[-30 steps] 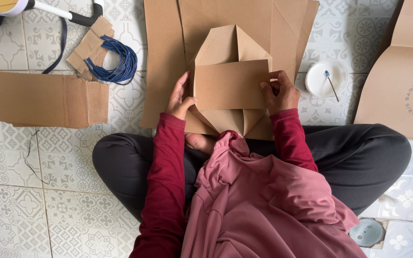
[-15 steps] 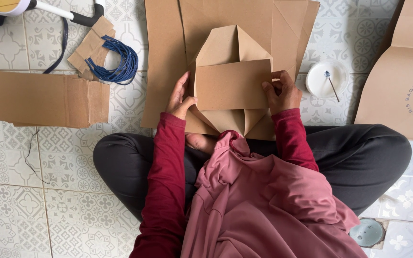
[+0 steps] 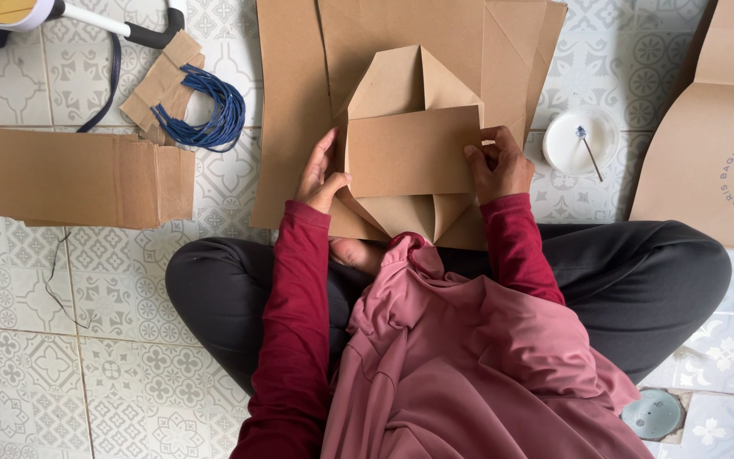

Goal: The person sits on the floor and assembles flat paper bags by folding the sides and bottom. They use a small brush to apply glue to the flaps to secure the folds. The person then attaches a blue string handle to a cardboard piece and glues it to the bag.

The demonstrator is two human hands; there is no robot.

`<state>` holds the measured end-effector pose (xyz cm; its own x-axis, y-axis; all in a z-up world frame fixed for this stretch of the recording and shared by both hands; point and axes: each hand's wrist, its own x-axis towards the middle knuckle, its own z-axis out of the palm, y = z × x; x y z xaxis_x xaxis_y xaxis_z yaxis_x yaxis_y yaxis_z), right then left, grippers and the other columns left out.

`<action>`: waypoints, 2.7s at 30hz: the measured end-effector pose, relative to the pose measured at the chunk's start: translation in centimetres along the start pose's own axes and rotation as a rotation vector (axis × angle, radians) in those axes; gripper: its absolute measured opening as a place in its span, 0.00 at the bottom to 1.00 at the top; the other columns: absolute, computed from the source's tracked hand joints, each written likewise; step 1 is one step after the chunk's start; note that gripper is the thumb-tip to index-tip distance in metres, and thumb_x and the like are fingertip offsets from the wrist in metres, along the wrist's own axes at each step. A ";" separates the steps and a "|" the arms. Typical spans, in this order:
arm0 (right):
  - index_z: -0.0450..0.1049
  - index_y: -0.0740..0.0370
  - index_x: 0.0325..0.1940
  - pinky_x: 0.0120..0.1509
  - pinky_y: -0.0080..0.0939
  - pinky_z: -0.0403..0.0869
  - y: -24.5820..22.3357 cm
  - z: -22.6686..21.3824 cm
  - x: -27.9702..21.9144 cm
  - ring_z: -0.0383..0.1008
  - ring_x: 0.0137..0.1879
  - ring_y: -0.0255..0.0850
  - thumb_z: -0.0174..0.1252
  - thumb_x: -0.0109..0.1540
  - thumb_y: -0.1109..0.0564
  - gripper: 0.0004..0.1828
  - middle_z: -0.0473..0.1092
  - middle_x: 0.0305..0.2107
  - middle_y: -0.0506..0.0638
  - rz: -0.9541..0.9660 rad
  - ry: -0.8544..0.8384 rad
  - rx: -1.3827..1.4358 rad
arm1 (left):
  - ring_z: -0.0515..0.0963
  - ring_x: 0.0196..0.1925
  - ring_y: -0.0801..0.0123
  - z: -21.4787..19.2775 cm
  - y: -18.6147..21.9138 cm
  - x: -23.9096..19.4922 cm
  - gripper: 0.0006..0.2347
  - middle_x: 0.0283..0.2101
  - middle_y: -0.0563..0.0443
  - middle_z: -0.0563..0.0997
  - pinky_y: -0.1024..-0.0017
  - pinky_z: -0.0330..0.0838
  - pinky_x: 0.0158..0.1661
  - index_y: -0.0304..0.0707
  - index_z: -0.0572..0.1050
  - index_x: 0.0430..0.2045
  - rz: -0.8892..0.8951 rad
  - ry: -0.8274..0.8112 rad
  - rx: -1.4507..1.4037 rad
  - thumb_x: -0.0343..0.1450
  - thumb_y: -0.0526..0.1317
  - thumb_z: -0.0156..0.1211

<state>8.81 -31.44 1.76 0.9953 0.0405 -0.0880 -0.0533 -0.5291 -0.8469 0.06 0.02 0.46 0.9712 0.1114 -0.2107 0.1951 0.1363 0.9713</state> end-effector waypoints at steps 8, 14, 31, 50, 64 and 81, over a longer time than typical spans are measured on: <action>0.75 0.51 0.49 0.47 0.47 0.80 -0.4 -0.2 -0.1 0.81 0.40 0.44 0.64 0.66 0.58 0.09 0.78 0.28 0.46 -0.011 0.000 -0.017 | 0.43 0.79 0.56 0.1 0.1 0.0 0.36 0.76 0.42 0.55 0.58 0.36 0.75 0.48 0.56 0.74 -0.005 0.003 -0.004 0.66 0.32 0.61; 0.75 0.50 0.49 0.47 0.47 0.80 0.0 -0.1 0.0 0.81 0.40 0.43 0.64 0.66 0.57 0.09 0.78 0.28 0.45 -0.008 -0.008 -0.013 | 0.43 0.79 0.55 0.0 -0.1 0.1 0.36 0.75 0.40 0.55 0.57 0.36 0.75 0.49 0.56 0.74 -0.008 0.008 -0.011 0.67 0.32 0.61; 0.75 0.50 0.48 0.47 0.47 0.80 -0.9 0.5 -0.3 0.81 0.40 0.44 0.64 0.65 0.59 0.09 0.79 0.28 0.45 -0.013 0.011 -0.027 | 0.42 0.79 0.48 2.6 -1.5 0.4 0.34 0.78 0.40 0.47 0.54 0.37 0.75 0.55 0.56 0.73 -0.120 0.076 0.292 0.69 0.37 0.60; 0.77 0.68 0.37 0.35 0.52 0.75 -5.2 4.3 -1.5 0.74 0.31 0.56 0.55 0.63 0.47 0.19 0.71 0.24 0.62 -0.223 -0.003 0.237 | 0.70 0.56 0.42 11.4 1.7 5.8 0.40 0.52 0.36 0.67 0.53 0.77 0.38 0.34 0.72 0.46 -0.390 0.222 1.326 0.70 0.73 0.22; 0.85 0.47 0.48 0.41 0.42 0.76 0.6 -2.0 -1.0 0.72 0.29 0.40 0.63 0.55 0.58 0.18 0.66 0.23 0.44 -0.344 0.320 -0.393 | 0.44 0.73 0.17 15.0 1.8 4.0 0.39 0.70 0.19 0.42 0.29 0.58 0.62 0.32 0.52 0.59 -0.515 0.115 1.514 0.69 0.68 0.52; 0.79 0.56 0.59 0.54 0.52 0.80 -0.8 0.1 -1.7 0.79 0.55 0.53 0.65 0.66 0.50 0.19 0.75 0.46 0.55 -0.167 0.053 0.087 | 0.27 0.71 0.12 13.8 3.8 4.1 0.58 0.76 0.53 0.18 0.21 0.39 0.66 0.88 0.30 0.69 -0.610 -0.198 1.448 0.48 0.72 0.69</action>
<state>7.13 -31.04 2.52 0.9937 0.0757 0.0828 0.1079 -0.4431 -0.8899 6.72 -12.56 4.85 0.6803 0.2533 -0.6878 0.3942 -0.9175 0.0521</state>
